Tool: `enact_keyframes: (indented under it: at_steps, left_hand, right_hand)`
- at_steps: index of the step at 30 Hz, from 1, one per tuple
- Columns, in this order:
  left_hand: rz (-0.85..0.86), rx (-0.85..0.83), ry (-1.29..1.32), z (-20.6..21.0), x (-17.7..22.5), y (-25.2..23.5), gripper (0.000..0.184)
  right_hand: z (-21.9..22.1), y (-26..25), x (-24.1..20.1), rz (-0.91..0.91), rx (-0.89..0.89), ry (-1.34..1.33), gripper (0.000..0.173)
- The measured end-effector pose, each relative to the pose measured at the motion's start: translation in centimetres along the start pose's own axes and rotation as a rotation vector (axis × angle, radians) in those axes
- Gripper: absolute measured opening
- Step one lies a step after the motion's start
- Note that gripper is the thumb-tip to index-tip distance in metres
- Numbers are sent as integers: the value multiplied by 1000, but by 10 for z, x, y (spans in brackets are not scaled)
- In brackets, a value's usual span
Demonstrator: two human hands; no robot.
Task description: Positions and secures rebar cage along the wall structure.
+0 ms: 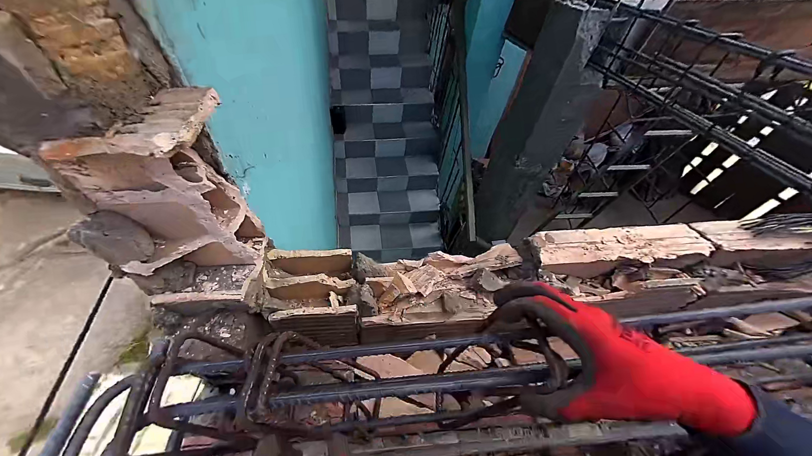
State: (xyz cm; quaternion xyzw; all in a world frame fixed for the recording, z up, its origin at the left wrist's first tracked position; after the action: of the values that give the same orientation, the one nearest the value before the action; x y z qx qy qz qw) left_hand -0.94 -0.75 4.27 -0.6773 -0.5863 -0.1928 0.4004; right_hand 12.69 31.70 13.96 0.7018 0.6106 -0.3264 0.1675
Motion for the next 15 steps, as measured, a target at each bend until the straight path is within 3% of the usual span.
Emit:
enact_keyframes:
  at_steps: [2, 4, 7, 9, 12, 13, 15]
  left_hand:
    - [-70, -34, 60, 10, -1, 0, 86]
    - [-23, -45, 43, 11, 12, -2, 73]
    - [88, -111, -72, 19, 37, 8, 55]
    - [163, -146, -136, 33, 47, 21, 43]
    - [34, -183, -97, 33, 31, 27, 62]
    - [-13, -191, -61, 27, 24, 22, 71]
    - [-11, -200, -30, 17, 19, 13, 69]
  right_hand:
    - [-26, 32, 26, 41, 36, 36, 84]
    - [-35, 51, 33, 76, 33, 73, 78]
    - [-32, 47, 26, 125, -12, 214, 65]
    - [-21, 29, 22, 161, -80, 302, 72]
    - [-8, 17, 29, 222, -182, 327, 114]
    - [-8, 17, 37, 256, -217, 339, 115]
    - [-13, 25, 45, 261, -231, 344, 101]
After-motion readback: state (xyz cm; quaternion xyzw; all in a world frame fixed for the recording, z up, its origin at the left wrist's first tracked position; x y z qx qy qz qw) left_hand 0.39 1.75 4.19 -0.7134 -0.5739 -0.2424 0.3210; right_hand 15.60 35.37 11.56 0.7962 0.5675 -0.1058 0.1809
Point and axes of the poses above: each hand's wrist, its own y-axis away from the middle knuckle, its own z-axis out of the palm, x = y × z, the point moved 10 cm from there along -y, towards the middle knuckle, and after that the axes turned 13 degrees about -y, right-handed, at the moved point
